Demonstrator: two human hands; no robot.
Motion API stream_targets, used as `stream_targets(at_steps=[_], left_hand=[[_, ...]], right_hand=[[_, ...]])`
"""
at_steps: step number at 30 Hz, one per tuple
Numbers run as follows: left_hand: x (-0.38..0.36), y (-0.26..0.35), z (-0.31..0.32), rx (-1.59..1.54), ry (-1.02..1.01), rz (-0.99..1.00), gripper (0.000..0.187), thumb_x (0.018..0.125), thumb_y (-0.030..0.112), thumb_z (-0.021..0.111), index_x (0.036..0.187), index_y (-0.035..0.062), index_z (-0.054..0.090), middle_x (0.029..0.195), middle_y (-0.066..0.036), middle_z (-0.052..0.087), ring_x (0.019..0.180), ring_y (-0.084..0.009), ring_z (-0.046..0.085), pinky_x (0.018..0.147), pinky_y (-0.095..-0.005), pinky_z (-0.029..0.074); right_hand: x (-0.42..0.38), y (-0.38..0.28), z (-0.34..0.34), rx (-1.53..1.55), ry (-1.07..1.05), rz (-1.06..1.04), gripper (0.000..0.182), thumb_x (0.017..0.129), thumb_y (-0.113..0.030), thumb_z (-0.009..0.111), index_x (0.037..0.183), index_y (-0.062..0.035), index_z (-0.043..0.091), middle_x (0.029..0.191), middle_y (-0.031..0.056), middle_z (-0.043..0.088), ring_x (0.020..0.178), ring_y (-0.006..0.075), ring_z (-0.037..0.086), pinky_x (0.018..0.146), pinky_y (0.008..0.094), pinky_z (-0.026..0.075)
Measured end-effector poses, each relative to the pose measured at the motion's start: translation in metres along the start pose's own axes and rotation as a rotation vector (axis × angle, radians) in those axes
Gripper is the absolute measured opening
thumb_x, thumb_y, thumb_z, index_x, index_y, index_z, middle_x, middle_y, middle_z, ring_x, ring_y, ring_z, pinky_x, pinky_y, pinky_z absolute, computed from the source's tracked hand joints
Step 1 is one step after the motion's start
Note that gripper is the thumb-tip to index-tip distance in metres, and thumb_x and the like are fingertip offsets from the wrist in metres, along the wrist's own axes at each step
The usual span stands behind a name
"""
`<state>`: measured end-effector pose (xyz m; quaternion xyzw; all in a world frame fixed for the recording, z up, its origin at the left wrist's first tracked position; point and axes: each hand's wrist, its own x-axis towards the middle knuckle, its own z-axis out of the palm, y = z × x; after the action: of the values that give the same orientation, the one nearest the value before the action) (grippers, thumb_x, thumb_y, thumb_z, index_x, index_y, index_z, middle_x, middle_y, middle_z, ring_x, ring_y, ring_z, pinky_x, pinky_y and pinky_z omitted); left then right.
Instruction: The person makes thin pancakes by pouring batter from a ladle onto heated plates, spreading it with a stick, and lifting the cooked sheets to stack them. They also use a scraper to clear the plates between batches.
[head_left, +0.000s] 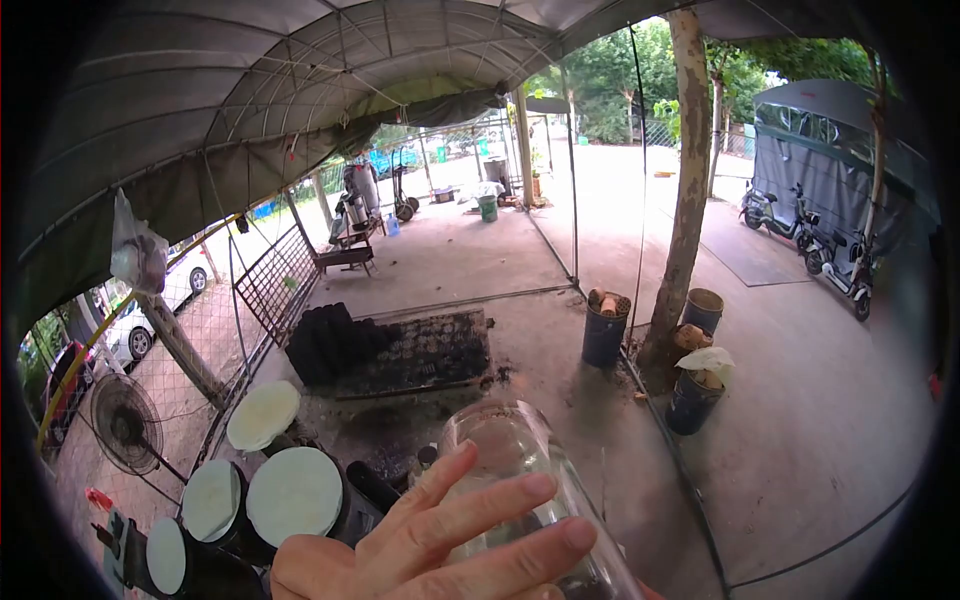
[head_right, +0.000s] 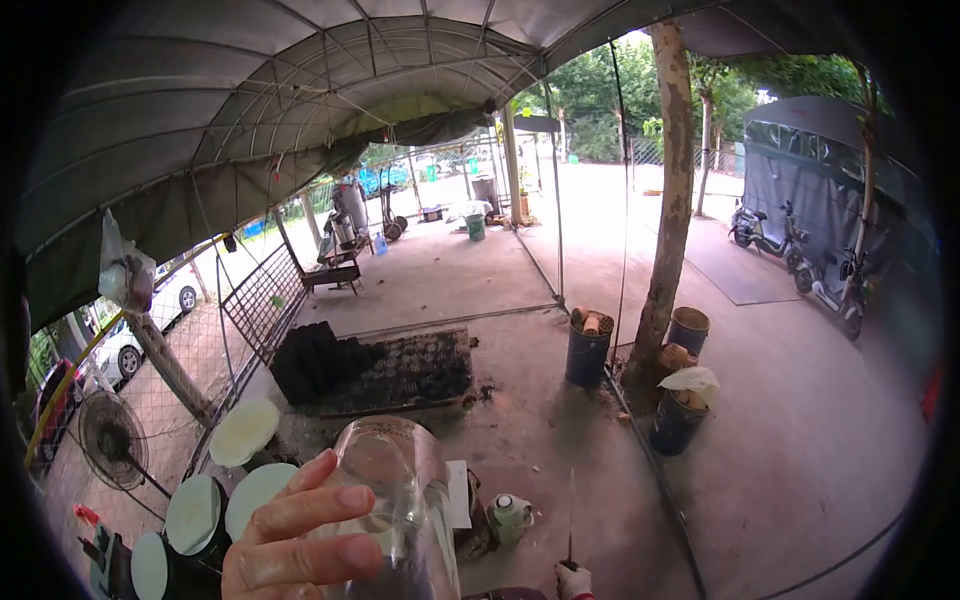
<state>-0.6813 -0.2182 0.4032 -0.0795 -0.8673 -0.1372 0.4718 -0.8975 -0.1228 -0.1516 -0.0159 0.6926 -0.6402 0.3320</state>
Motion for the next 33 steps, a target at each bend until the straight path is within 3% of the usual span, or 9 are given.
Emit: stream_targets(at_steps=[3,6,13,27,33], left_hand=[[-0.013,-0.025,0.000,-0.021,0.010,0.151,0.056,0.069,0.014,0.076,0.115,0.0106,0.044,0.107,-0.015,0.061,0.104,-0.0374,0.057,0.096,-0.0505,0.040],[-0.013,-0.022,-0.002,-0.035,0.001,0.133,0.057,0.069,0.014,0.076,0.116,0.0120,0.044,0.108,-0.014,0.060,0.104,-0.0368,0.057,0.096,-0.0508,0.040],[-0.010,-0.039,0.011,-0.062,0.087,0.310,0.056,0.069,0.014,0.075,0.116,0.0128,0.044,0.109,-0.013,0.060,0.106,-0.0366,0.056,0.097,-0.0515,0.039],[-0.006,-0.026,0.006,-0.013,0.039,0.254,0.055,0.070,0.014,0.074,0.116,0.0123,0.044,0.110,-0.013,0.059,0.106,-0.0372,0.056,0.097,-0.0522,0.039],[-0.001,-0.023,0.001,0.012,0.032,0.230,0.055,0.071,0.014,0.074,0.117,0.0121,0.043,0.111,-0.013,0.059,0.107,-0.0375,0.055,0.097,-0.0525,0.038]], right_hand=[[0.006,0.007,0.001,-0.015,0.008,-0.035,0.024,0.079,-0.030,0.060,0.062,-0.0167,0.051,0.047,-0.0034,0.040,0.035,0.0119,0.037,0.034,0.0300,0.030],[0.010,0.010,0.001,-0.016,-0.004,-0.021,0.023,0.079,-0.030,0.061,0.063,-0.0167,0.052,0.047,-0.0033,0.041,0.036,0.0120,0.037,0.035,0.0302,0.030],[-0.007,-0.011,0.003,0.006,0.001,0.067,0.022,0.078,-0.030,0.061,0.064,-0.0150,0.054,0.047,-0.0027,0.042,0.037,0.0122,0.038,0.035,0.0302,0.030],[0.005,0.006,0.003,-0.003,-0.019,-0.012,0.019,0.078,-0.031,0.061,0.068,-0.0144,0.057,0.048,-0.0015,0.045,0.037,0.0129,0.041,0.036,0.0300,0.031],[0.006,0.008,0.002,0.029,-0.039,0.068,0.016,0.079,-0.029,0.060,0.074,-0.0132,0.060,0.048,-0.0020,0.044,0.036,0.0126,0.039,0.035,0.0296,0.030]])
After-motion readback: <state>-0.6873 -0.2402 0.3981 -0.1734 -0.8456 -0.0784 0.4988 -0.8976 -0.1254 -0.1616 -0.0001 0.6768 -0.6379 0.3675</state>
